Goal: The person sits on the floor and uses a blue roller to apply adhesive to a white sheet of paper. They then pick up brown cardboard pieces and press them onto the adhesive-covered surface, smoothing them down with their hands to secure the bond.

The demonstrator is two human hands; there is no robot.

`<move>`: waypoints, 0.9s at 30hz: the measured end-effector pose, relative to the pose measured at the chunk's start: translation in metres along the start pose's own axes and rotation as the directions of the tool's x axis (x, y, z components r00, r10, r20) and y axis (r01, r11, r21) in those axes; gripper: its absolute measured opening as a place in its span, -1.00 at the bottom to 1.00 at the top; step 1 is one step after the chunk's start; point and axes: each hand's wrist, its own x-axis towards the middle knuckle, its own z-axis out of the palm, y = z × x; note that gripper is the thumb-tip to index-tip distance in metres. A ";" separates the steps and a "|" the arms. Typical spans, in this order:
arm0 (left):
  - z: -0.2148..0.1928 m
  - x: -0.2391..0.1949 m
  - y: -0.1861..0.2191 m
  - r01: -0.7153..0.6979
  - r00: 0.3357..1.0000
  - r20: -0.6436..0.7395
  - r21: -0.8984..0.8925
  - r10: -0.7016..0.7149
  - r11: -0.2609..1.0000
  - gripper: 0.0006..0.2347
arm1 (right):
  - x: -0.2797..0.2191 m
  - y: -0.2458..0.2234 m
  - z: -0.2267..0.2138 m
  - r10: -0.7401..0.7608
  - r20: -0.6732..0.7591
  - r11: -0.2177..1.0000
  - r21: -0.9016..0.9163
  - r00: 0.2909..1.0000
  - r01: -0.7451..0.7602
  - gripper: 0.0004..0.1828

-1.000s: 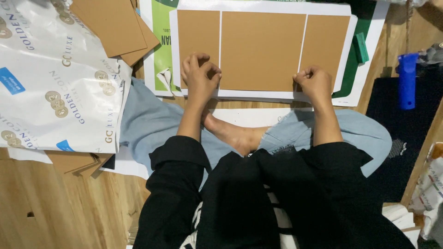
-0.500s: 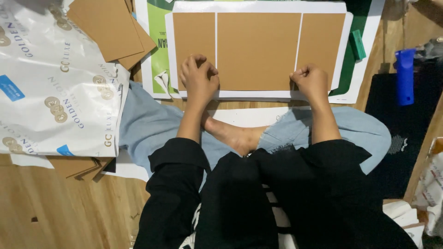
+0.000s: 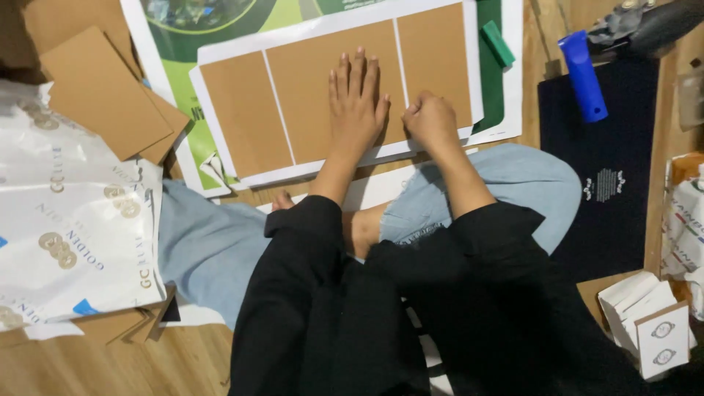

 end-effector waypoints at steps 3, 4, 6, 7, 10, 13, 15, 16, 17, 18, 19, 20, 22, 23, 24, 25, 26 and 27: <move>-0.001 0.010 0.010 -0.003 0.997 0.077 0.082 -0.004 0.997 -0.48 | -0.003 -0.004 -0.003 -0.026 -0.007 1.000 -0.016 1.000 0.025 -0.89; -0.005 0.012 0.012 0.008 0.994 0.109 0.093 -0.018 0.996 -0.51 | -0.005 -0.007 -0.004 -0.058 0.012 0.998 -0.018 0.998 0.058 -0.87; -0.004 0.013 0.013 0.006 0.996 0.084 0.083 -0.013 0.997 -0.51 | -0.003 -0.012 -0.012 -0.022 0.063 0.999 -0.027 0.998 0.024 -0.85; -0.004 0.012 0.012 0.015 0.998 0.057 0.074 -0.019 0.997 -0.51 | -0.004 -0.015 -0.014 0.006 0.119 0.999 -0.039 0.993 -0.001 -0.82; -0.003 0.012 0.013 0.015 0.996 0.087 0.073 -0.021 0.997 -0.52 | -0.001 -0.034 -0.063 0.141 0.041 0.982 0.118 0.989 -0.145 -0.89; -0.012 0.014 0.013 0.010 0.989 0.150 0.076 -0.021 0.997 -0.52 | 0.002 -0.031 -0.112 -0.143 -0.122 0.980 0.123 0.982 0.158 -0.84; -0.008 0.010 0.013 0.003 0.989 0.146 0.085 -0.015 0.996 -0.52 | -0.004 -0.025 -0.131 -0.272 -0.063 0.960 0.047 0.960 0.276 -0.83; -0.007 0.013 0.012 0.012 0.992 0.121 0.100 -0.024 0.995 -0.51 | -0.001 -0.024 -0.143 -0.416 0.005 0.909 -0.024 0.909 0.416 -0.79; -0.006 0.015 0.012 0.011 0.993 0.117 0.100 -0.023 0.995 -0.51 | -0.001 -0.017 -0.140 -0.418 0.002 0.908 -0.026 0.909 0.418 -0.79; -0.005 0.014 0.012 0.008 0.995 0.093 0.099 -0.018 0.995 -0.52 | -0.004 -0.011 -0.136 -0.608 0.007 0.784 -0.150 0.794 0.602 -0.79; -0.004 0.013 0.011 0.006 0.997 0.070 0.098 -0.012 0.995 -0.53 | -0.006 -0.005 -0.131 -0.766 0.039 0.611 -0.268 0.641 0.745 -0.78; -0.003 0.012 0.011 0.009 0.998 0.067 0.098 -0.015 0.995 -0.53 | -0.007 -0.004 -0.127 -0.769 0.040 0.607 -0.269 0.638 0.748 -0.78; -0.003 0.011 0.010 -0.014 0.998 0.059 0.014 0.013 1.000 -0.43 | -0.011 -0.003 -0.119 -0.792 0.158 0.552 -0.226 0.589 0.803 -0.52; -0.002 0.011 0.009 -0.012 0.998 0.054 0.015 0.011 1.000 -0.43 | -0.011 -0.007 -0.118 -0.794 0.158 0.549 -0.228 0.586 0.804 -0.52; -0.002 0.010 0.008 -0.072 0.997 0.031 0.040 0.071 0.997 -0.42 | -0.011 -0.011 -0.115 -0.796 0.181 0.511 -0.310 0.577 0.802 -0.51; -0.002 0.010 0.007 -0.131 0.991 0.009 0.068 0.130 0.989 -0.42 | -0.011 -0.014 -0.113 -0.796 0.204 0.468 -0.388 0.570 0.794 -0.48; -0.001 0.009 0.007 -0.132 0.991 0.009 0.075 0.131 0.988 -0.42 | -0.011 -0.014 -0.111 -0.799 0.198 0.469 -0.386 0.568 0.795 -0.48; 0.000 0.009 0.007 -0.141 0.990 0.023 0.090 0.140 0.986 -0.40 | -0.011 -0.014 -0.108 -0.797 0.197 0.443 -0.453 0.571 0.774 -0.50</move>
